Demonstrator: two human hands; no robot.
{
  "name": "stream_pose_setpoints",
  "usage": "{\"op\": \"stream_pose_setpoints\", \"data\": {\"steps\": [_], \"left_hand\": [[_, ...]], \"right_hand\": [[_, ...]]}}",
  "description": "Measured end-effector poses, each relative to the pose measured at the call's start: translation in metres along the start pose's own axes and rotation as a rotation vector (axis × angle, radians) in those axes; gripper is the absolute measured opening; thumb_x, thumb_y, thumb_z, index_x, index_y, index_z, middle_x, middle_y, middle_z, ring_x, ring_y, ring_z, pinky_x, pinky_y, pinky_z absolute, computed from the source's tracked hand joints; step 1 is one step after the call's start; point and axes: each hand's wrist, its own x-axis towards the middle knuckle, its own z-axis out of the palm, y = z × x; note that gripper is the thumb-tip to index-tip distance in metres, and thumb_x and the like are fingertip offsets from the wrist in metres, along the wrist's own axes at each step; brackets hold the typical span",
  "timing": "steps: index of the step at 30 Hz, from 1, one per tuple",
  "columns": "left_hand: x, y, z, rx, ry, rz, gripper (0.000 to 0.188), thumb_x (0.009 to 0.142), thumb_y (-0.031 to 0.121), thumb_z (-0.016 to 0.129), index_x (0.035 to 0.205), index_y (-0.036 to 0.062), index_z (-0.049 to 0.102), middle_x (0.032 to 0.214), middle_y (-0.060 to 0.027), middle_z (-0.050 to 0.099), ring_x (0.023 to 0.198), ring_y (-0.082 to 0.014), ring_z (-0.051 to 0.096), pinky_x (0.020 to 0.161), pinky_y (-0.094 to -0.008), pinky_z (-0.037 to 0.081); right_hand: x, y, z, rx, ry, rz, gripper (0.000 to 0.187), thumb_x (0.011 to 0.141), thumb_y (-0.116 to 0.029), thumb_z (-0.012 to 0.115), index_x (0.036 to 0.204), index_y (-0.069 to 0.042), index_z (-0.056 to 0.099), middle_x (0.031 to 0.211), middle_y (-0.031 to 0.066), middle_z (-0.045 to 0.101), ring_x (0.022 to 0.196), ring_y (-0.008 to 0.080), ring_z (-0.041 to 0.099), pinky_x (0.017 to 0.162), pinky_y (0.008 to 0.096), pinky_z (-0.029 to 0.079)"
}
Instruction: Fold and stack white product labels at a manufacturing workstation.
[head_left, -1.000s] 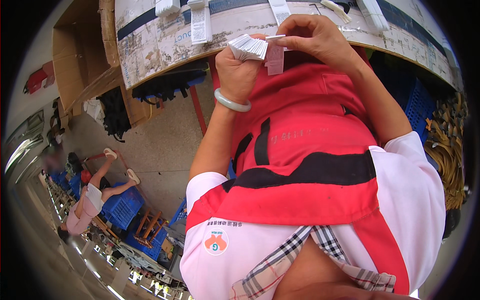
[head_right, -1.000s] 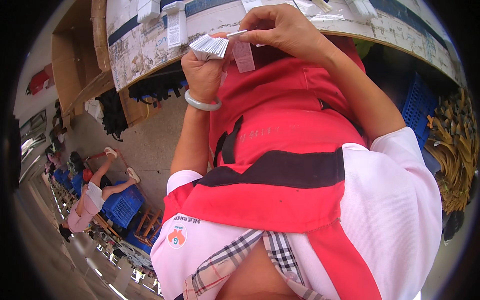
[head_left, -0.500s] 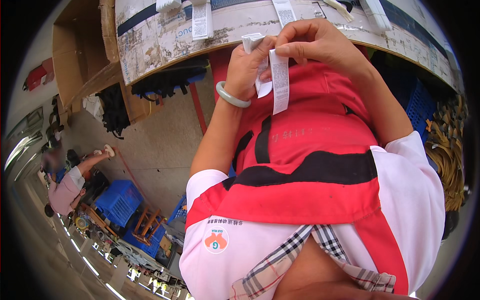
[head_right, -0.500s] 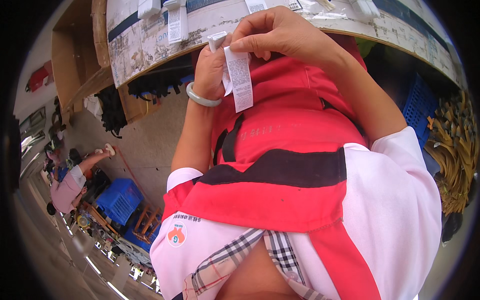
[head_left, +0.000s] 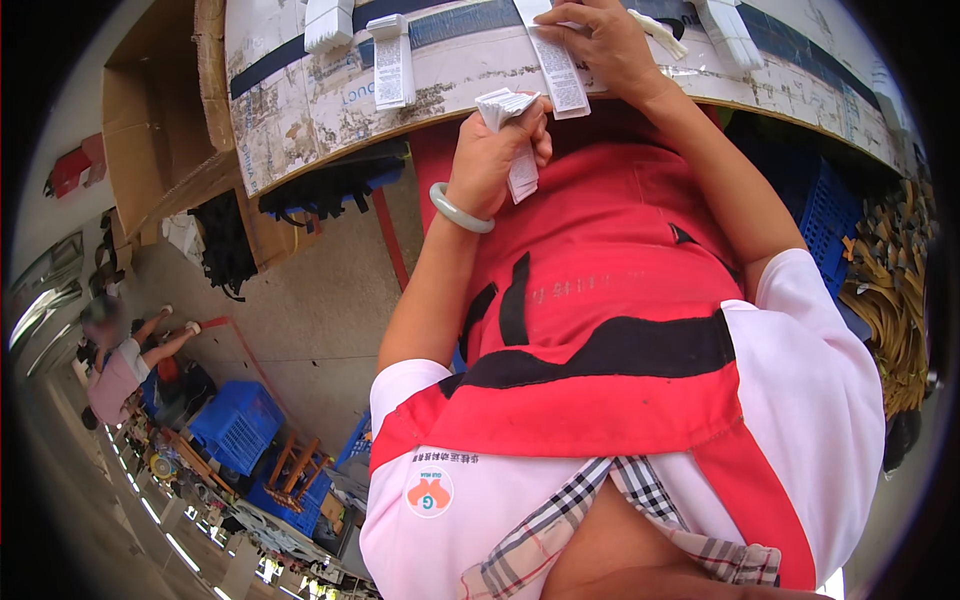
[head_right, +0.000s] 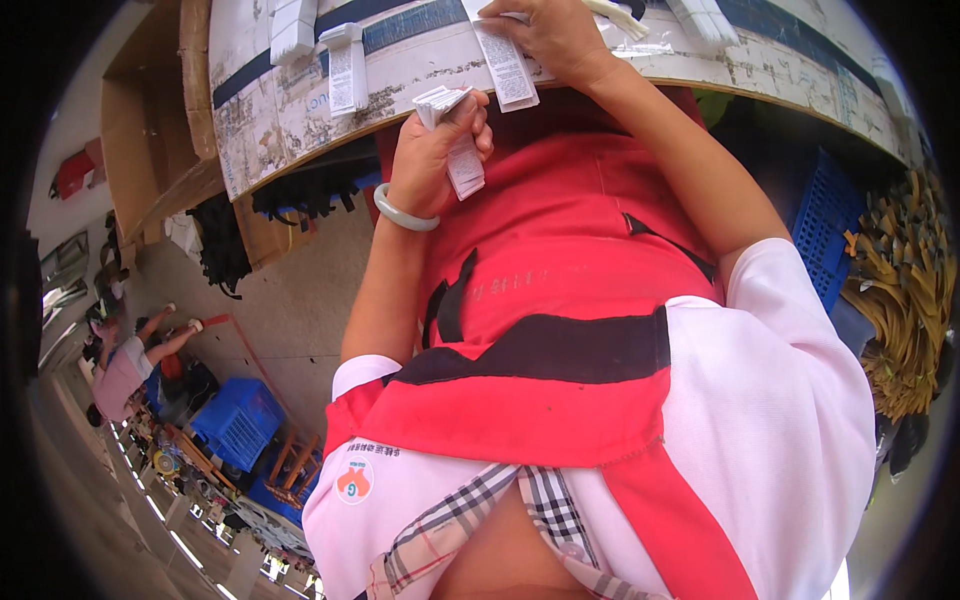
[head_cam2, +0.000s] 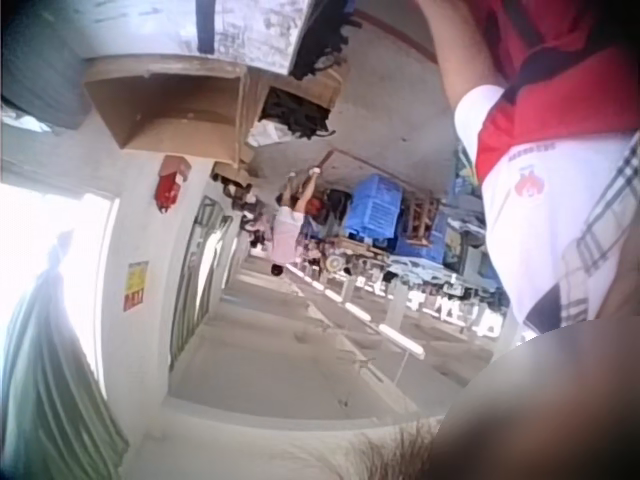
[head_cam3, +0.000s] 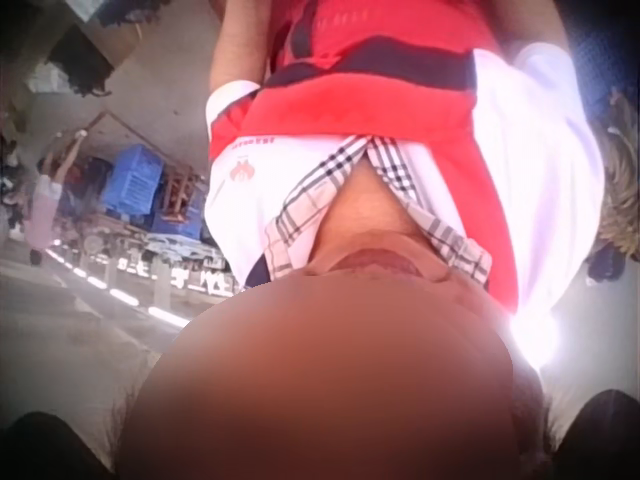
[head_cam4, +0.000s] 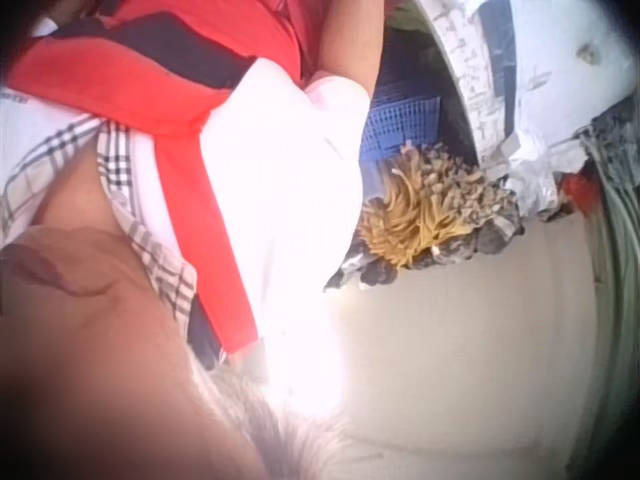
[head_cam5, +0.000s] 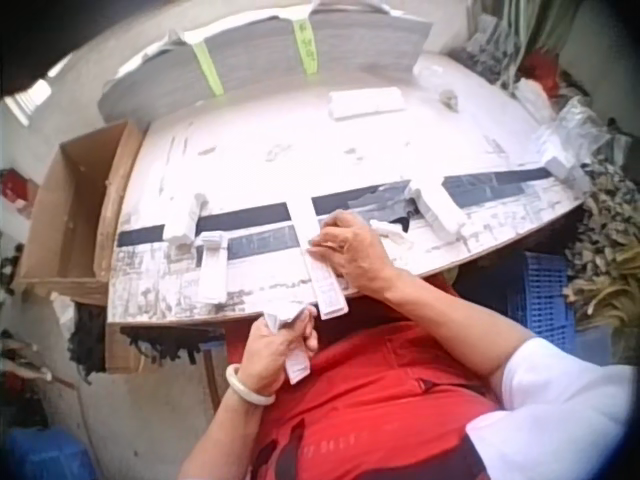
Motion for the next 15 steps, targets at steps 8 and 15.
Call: {"op": "stream_pose_setpoints", "data": {"steps": [8, 15], "left_hand": [[0.003, 0.014, 0.006, 0.533, 0.34, 0.65, 0.024, 0.084, -0.008, 0.064, 0.106, -0.0005, 0.069, 0.094, -0.0009, 0.067, 0.081, -0.0043, 0.058, 0.071, -0.018, 0.046], [-0.004, 0.012, -0.003, 0.523, 0.245, 0.553, 0.036, 0.073, -0.016, 0.059, 0.104, -0.0014, 0.07, 0.092, -0.0024, 0.068, 0.08, -0.0066, 0.06, 0.067, -0.0209, 0.049]], "right_hand": [[-0.015, -0.046, -0.023, 0.481, -0.257, 0.133, 0.016, 0.09, -0.016, 0.066, 0.102, -0.006, 0.07, 0.095, 0.0015, 0.062, 0.087, 0.0101, 0.059, 0.076, 0.0229, 0.048], [-0.021, -0.058, -0.034, 0.606, -0.394, 0.298, 0.019, 0.09, -0.015, 0.068, 0.103, -0.001, 0.068, 0.094, 0.0014, 0.065, 0.086, 0.0086, 0.061, 0.076, 0.023, 0.051]]}}
